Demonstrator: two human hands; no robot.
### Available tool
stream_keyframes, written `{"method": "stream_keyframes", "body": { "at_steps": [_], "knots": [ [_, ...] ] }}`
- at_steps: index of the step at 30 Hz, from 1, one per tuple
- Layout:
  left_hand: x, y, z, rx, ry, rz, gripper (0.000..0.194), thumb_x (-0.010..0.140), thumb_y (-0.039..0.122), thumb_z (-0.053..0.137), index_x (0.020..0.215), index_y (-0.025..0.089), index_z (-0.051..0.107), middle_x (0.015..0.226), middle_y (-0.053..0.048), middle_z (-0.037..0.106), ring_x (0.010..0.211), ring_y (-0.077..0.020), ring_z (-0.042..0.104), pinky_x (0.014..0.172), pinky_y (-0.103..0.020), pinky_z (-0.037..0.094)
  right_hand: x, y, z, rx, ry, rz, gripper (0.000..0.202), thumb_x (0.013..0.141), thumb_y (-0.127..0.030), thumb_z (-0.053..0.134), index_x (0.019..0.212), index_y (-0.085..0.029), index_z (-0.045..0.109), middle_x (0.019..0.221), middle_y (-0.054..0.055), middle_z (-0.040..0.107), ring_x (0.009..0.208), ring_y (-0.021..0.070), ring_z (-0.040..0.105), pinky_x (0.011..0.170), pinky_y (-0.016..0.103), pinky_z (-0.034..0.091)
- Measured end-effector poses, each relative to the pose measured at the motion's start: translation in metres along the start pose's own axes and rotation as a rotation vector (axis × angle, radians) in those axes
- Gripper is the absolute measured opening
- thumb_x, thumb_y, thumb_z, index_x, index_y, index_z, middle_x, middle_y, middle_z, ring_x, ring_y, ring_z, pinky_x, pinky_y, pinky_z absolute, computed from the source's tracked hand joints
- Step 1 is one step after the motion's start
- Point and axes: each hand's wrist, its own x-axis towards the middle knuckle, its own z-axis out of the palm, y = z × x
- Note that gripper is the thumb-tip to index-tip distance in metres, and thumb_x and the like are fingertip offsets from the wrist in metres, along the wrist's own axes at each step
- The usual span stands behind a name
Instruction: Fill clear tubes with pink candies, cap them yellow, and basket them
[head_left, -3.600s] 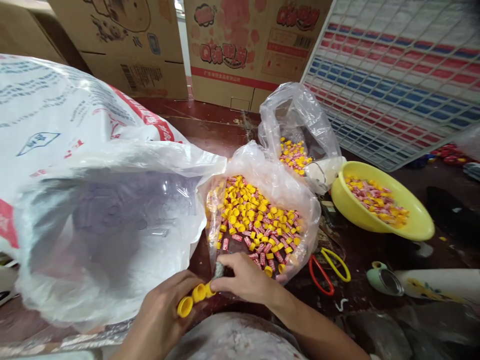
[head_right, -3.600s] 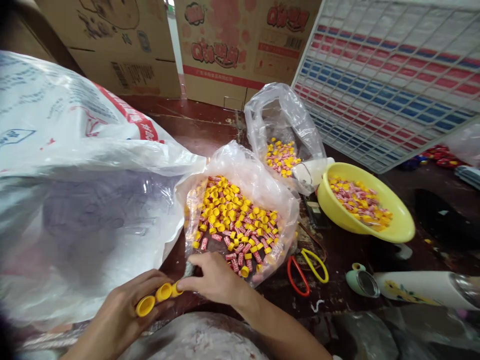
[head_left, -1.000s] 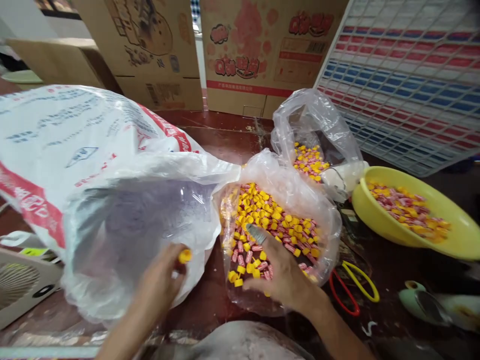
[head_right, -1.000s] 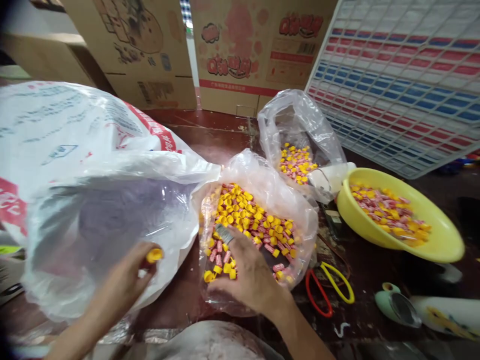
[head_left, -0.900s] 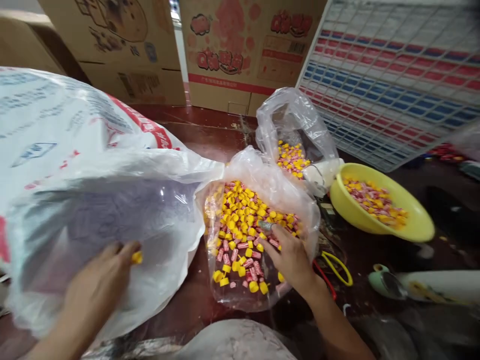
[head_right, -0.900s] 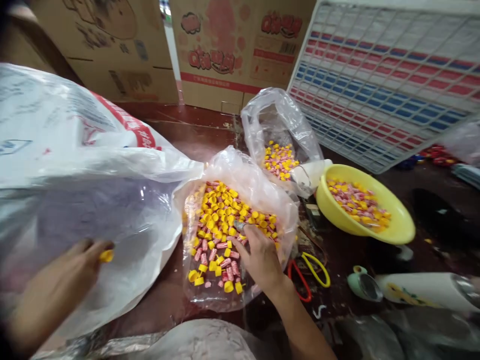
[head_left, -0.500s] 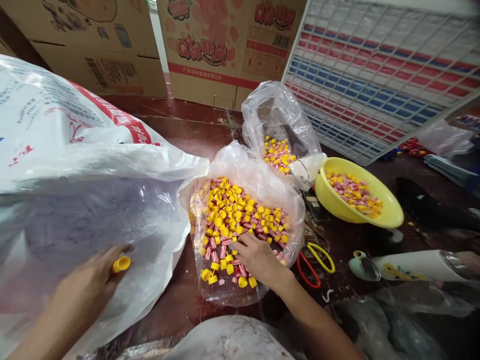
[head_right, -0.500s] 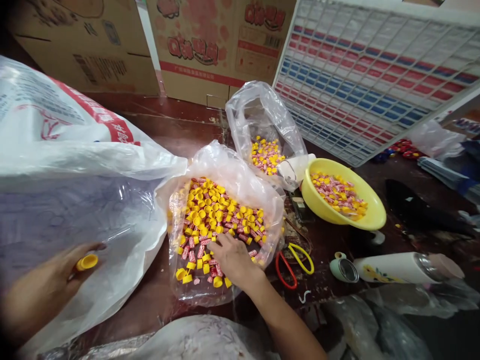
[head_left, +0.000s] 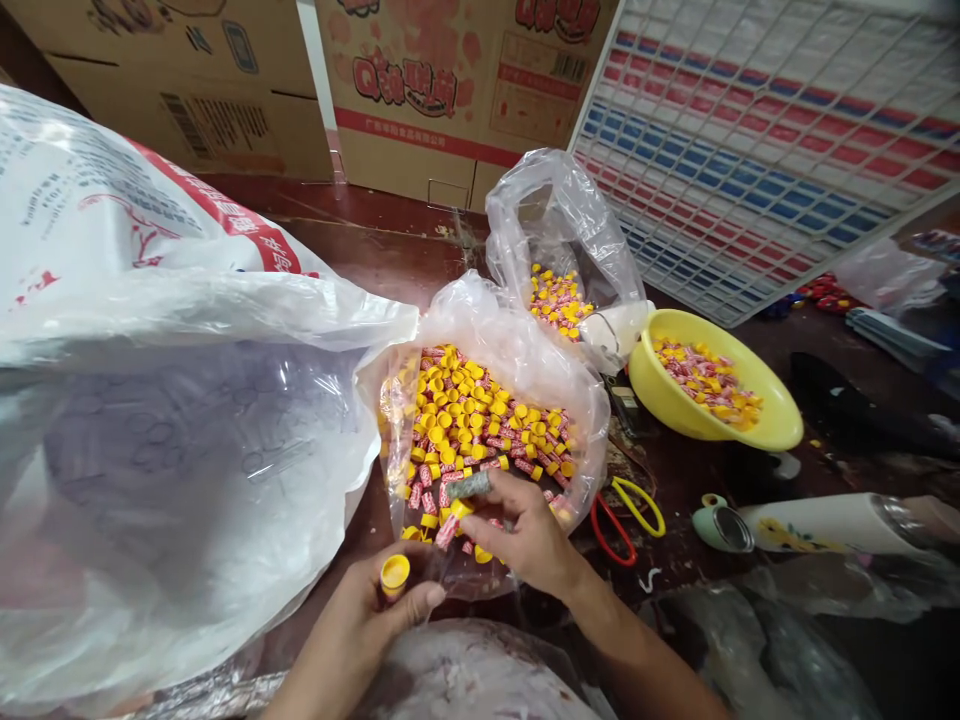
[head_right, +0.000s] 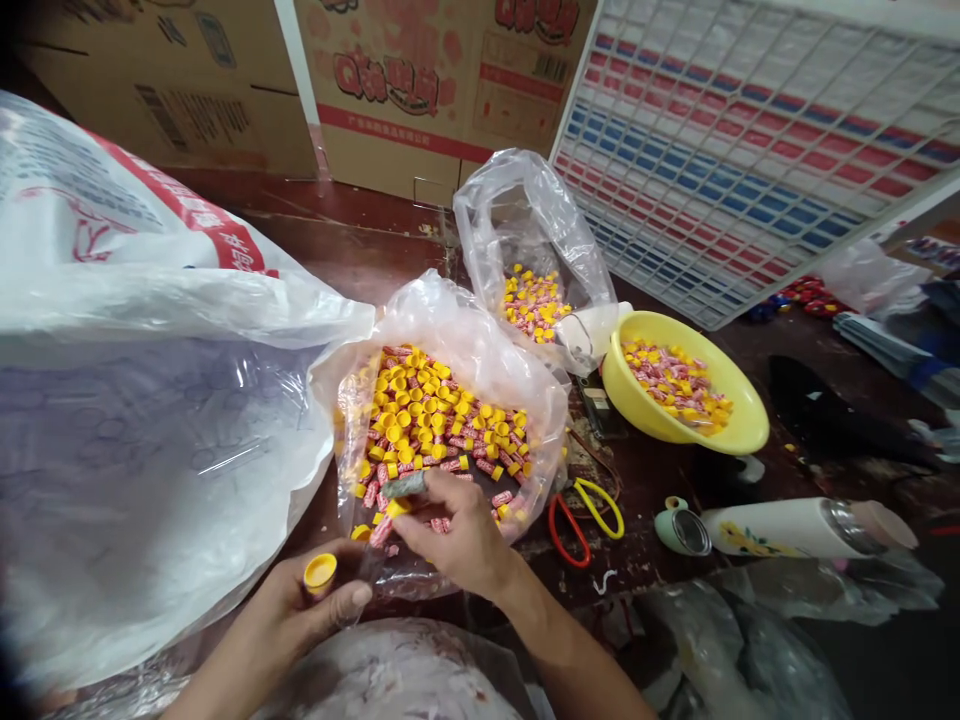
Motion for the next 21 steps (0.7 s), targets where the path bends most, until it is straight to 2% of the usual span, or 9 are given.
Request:
{"method": "stream_keyframes", "body": {
  "at_steps": [3, 5, 8, 10, 13, 15, 18, 19, 21],
  "knots": [
    [0.003, 0.002, 0.001, -0.12, 0.002, 0.01, 0.042, 0.08, 0.056, 0.073, 0.096, 0.018, 0.075, 0.083, -0.004, 0.075, 0.076, -0.0214, 0.064, 0.071, -0.028, 0.052, -0.006, -0.013, 0.006, -0.041, -0.033, -0.031, 0.013, 0.098, -0.027, 0.061, 0.106, -0.019, 0.068, 0.097, 0.003, 0.075, 0.09, 0.0169, 0.073, 0.083, 0.027, 0.058],
    [0.003, 0.004, 0.001, -0.194, 0.015, 0.014, 0.041, 0.079, 0.057, 0.075, 0.09, 0.018, 0.074, 0.079, -0.003, 0.074, 0.073, -0.0191, 0.062, 0.068, -0.026, 0.052, -0.009, -0.016, 0.009, -0.112, -0.081, -0.106, 0.017, 0.1, -0.031, 0.06, 0.108, -0.019, 0.069, 0.104, 0.007, 0.076, 0.1, 0.0191, 0.072, 0.092, 0.031, 0.056],
    [0.002, 0.003, 0.004, -0.367, 0.04, -0.056, 0.041, 0.076, 0.057, 0.08, 0.086, 0.018, 0.072, 0.077, -0.002, 0.073, 0.072, -0.0184, 0.064, 0.068, -0.026, 0.053, -0.013, -0.011, 0.019, -0.235, -0.131, -0.271, 0.043, 0.092, -0.05, 0.07, 0.117, -0.015, 0.066, 0.123, 0.015, 0.072, 0.118, 0.0266, 0.067, 0.103, 0.039, 0.053],
    [0.002, -0.001, 0.007, -0.497, 0.039, -0.119, 0.04, 0.076, 0.054, 0.082, 0.09, 0.018, 0.071, 0.081, -0.003, 0.075, 0.074, -0.0191, 0.067, 0.073, -0.028, 0.055, -0.016, -0.004, 0.031, -0.354, -0.062, -0.347, 0.057, 0.084, -0.057, 0.076, 0.119, -0.014, 0.063, 0.125, 0.018, 0.07, 0.119, 0.0301, 0.066, 0.103, 0.043, 0.053],
    [0.002, -0.005, 0.012, -0.591, 0.031, -0.171, 0.039, 0.076, 0.051, 0.084, 0.094, 0.019, 0.069, 0.083, -0.003, 0.077, 0.075, -0.0199, 0.071, 0.078, -0.031, 0.057, -0.018, 0.006, 0.049, -0.471, 0.068, -0.4, 0.055, 0.08, -0.06, 0.077, 0.11, -0.017, 0.063, 0.11, 0.016, 0.072, 0.107, 0.0313, 0.068, 0.098, 0.046, 0.056],
    [0.001, -0.004, 0.015, -0.57, 0.05, -0.189, 0.039, 0.073, 0.05, 0.086, 0.088, 0.018, 0.068, 0.079, -0.003, 0.077, 0.073, -0.0202, 0.071, 0.074, -0.029, 0.056, -0.016, 0.007, 0.053, -0.473, 0.062, -0.427, 0.057, 0.076, -0.065, 0.078, 0.105, -0.018, 0.063, 0.102, 0.013, 0.073, 0.101, 0.0307, 0.07, 0.099, 0.048, 0.054],
    [-0.006, 0.0, 0.009, -0.445, 0.08, -0.196, 0.042, 0.064, 0.049, 0.09, 0.079, 0.018, 0.064, 0.062, 0.0, 0.072, 0.059, -0.018, 0.067, 0.061, -0.025, 0.051, -0.01, 0.002, 0.039, -0.438, -0.105, -0.412, 0.073, 0.069, -0.066, 0.084, 0.119, -0.018, 0.061, 0.121, 0.013, 0.071, 0.116, 0.0299, 0.066, 0.107, 0.043, 0.051],
    [-0.009, 0.0, 0.001, -0.387, 0.087, -0.19, 0.042, 0.063, 0.049, 0.089, 0.079, 0.019, 0.064, 0.057, 0.002, 0.069, 0.055, -0.0171, 0.065, 0.058, -0.025, 0.049, -0.007, 0.001, 0.031, -0.451, -0.14, -0.368, 0.077, 0.068, -0.063, 0.087, 0.125, -0.019, 0.058, 0.128, 0.013, 0.068, 0.121, 0.0295, 0.064, 0.107, 0.041, 0.051],
    [-0.016, -0.002, -0.025, -0.223, 0.128, -0.153, 0.04, 0.067, 0.052, 0.084, 0.08, 0.022, 0.06, 0.052, 0.004, 0.066, 0.05, -0.0163, 0.061, 0.054, -0.024, 0.045, -0.002, 0.003, 0.012, -0.561, -0.101, -0.2, 0.069, 0.074, -0.051, 0.088, 0.128, -0.019, 0.057, 0.129, 0.013, 0.067, 0.119, 0.0287, 0.066, 0.101, 0.04, 0.055]
  ]
}}
